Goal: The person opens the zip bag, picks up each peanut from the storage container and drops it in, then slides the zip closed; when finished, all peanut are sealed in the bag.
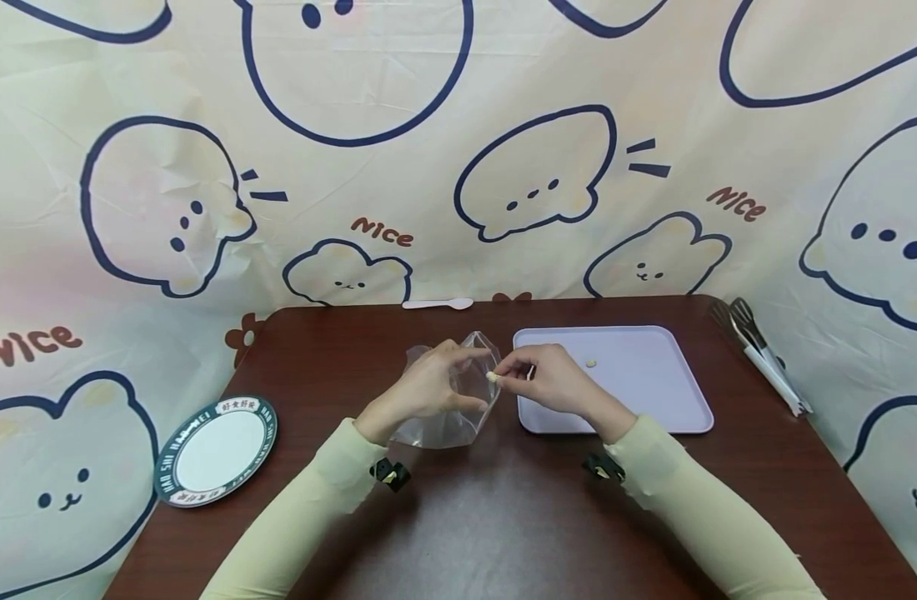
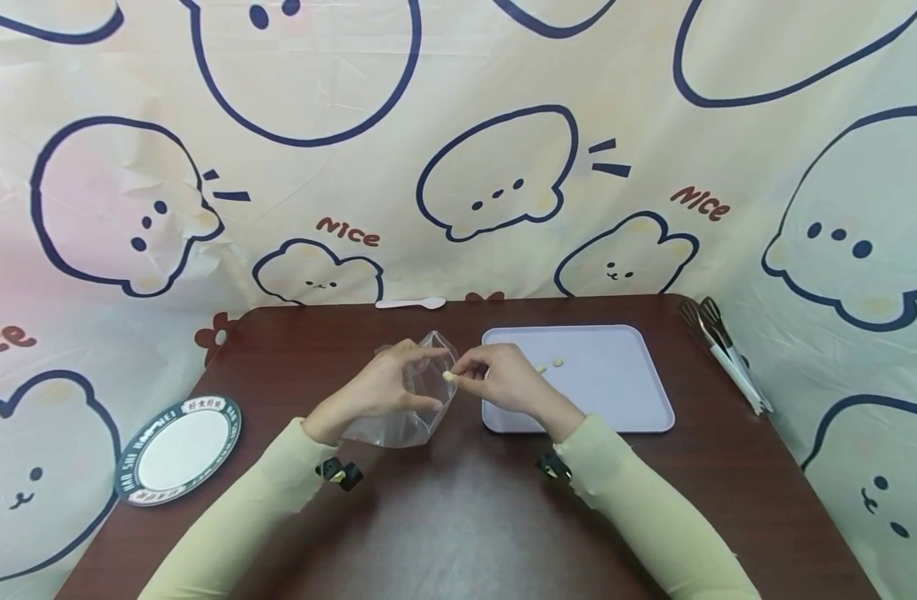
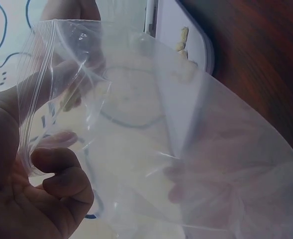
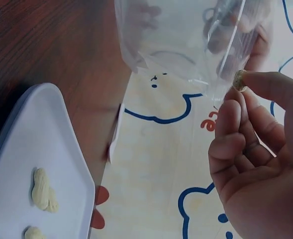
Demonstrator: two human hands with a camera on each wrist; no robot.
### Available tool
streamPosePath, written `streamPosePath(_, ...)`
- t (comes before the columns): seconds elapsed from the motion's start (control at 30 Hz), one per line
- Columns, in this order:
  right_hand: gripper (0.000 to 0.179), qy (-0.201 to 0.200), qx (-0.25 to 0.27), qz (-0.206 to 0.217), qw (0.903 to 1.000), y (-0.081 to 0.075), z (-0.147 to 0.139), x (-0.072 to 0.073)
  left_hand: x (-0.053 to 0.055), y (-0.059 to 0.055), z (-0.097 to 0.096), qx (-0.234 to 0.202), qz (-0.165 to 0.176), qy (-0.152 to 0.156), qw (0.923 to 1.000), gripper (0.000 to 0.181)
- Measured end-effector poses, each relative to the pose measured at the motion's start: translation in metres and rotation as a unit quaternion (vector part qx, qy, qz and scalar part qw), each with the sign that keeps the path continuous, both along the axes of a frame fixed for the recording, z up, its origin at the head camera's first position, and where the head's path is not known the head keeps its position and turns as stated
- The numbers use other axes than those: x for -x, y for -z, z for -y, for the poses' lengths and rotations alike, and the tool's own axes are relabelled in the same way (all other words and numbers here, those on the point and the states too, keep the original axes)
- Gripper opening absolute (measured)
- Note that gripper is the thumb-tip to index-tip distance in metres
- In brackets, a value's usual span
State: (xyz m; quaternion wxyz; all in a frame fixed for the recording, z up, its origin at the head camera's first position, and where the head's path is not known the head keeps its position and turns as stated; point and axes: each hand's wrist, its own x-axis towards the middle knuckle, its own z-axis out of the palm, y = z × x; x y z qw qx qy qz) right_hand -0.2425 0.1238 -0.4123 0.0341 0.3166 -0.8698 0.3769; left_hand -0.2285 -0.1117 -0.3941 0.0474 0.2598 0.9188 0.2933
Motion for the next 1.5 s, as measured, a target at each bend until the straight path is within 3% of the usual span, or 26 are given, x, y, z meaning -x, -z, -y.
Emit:
streamPosePath(0.13, 0.009, 0.005, -0.010, -0.013, 0.9998, -0.001, 0.005, -0.001, 0.000, 0.000, -0.001, -0.001, 0.001, 0.001, 1.0000, 0.080)
streamPosePath(0.53, 0.010, 0.030, 0.002, 0.005, 0.9995, 0.000, 0.002, 0.000, -0.002, -0.008, 0.001, -0.008, -0.004, -0.011, 0.9999, 0.080)
streamPosePath(0.7, 0.012, 0.063, 0.040, 0.017, 0.9970, -0.001, -0.006, 0.001, -0.003, -0.017, 0.004, -0.007, -0.009, -0.019, 0.9998, 0.080)
streamPosePath(0.93, 0.012, 0.086, 0.072, 0.020, 0.9934, -0.001, -0.016, 0.003, -0.007, -0.038, 0.009, -0.013, -0.028, -0.020, 0.9993, 0.077)
streamPosePath(1.07, 0.011, 0.088, 0.075, 0.025, 0.9930, 0.001, -0.018, 0.004, -0.011, -0.048, 0.011, -0.035, -0.009, -0.011, 0.9993, 0.077)
streamPosePath(1.27, 0.012, 0.085, 0.075, 0.034, 0.9930, 0.005, -0.019, 0.006, -0.015, -0.053, 0.011, -0.050, 0.015, -0.006, 0.9986, 0.077)
streamPosePath(1.5, 0.013, 0.086, 0.073, 0.042, 0.9927, 0.006, -0.021, 0.006, -0.021, -0.063, 0.012, -0.095, 0.056, 0.017, 0.9938, 0.072)
